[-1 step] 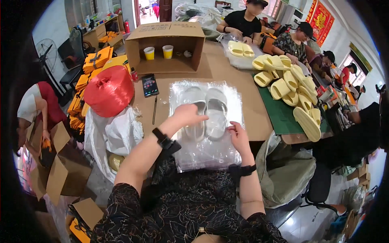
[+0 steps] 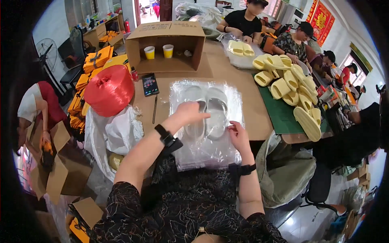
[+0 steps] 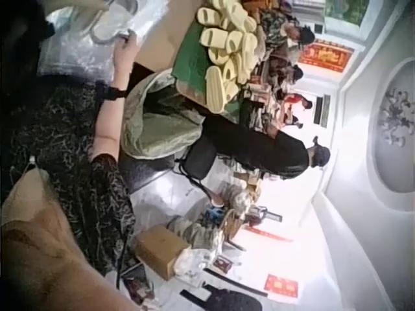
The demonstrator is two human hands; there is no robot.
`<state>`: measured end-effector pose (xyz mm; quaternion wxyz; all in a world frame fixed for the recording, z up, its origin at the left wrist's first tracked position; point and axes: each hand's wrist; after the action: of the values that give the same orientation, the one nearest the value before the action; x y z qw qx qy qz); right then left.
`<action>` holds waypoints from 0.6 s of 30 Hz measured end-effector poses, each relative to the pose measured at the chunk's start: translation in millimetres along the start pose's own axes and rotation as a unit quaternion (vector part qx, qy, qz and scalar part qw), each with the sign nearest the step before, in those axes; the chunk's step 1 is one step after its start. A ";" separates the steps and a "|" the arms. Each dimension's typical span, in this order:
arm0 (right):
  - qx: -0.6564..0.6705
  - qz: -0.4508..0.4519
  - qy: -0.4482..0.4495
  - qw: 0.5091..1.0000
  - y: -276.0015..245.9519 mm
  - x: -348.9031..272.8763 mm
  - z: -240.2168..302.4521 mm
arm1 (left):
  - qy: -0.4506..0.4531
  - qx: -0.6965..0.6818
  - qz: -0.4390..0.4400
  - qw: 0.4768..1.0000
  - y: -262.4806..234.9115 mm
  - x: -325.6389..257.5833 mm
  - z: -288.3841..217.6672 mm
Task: Packing pairs of slippers/sandals into plastic bags at a manufacturing workstation.
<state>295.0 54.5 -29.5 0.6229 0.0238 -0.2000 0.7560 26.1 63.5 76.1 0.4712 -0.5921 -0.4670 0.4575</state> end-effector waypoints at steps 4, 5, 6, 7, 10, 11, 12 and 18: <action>-0.029 0.015 -0.046 0.998 9.1 5.1 14.4 | -0.062 0.041 -0.050 0.996 1.5 24.3 -20.2; -0.047 0.019 -0.055 0.997 9.0 4.3 12.0 | -0.088 0.054 -0.072 0.992 8.0 32.6 -26.3; -0.066 0.022 -0.065 0.995 8.2 3.5 9.7 | -0.084 0.054 -0.076 0.992 14.2 40.1 -31.4; -0.085 0.013 -0.080 0.993 6.5 1.5 8.6 | -0.095 0.063 -0.090 0.989 22.6 46.6 -37.6; -0.071 0.022 -0.064 0.995 8.7 -3.2 24.6 | -0.081 0.071 -0.140 0.984 51.9 52.9 -35.3; -0.077 0.031 -0.056 0.995 8.8 -4.9 28.4 | -0.101 0.066 -0.166 0.979 58.1 54.5 -33.7; -0.075 0.030 -0.058 0.995 7.3 -4.3 32.5 | -0.121 0.061 -0.193 0.972 63.6 56.8 -31.8; -0.055 -0.055 -0.097 0.992 5.7 16.6 48.6 | -0.129 0.004 -0.222 0.967 67.1 62.1 -28.0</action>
<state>275.5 53.0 18.4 0.6413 0.0737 -0.2996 0.7025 70.8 112.9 7.5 0.4985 -0.4080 -0.6419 0.4160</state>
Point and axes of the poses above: each hand's wrist, its own x-axis towards the middle knuckle, its own y-axis out of the palm, z = x × y, and after that the axes turned 12 degrees about x, right-handed
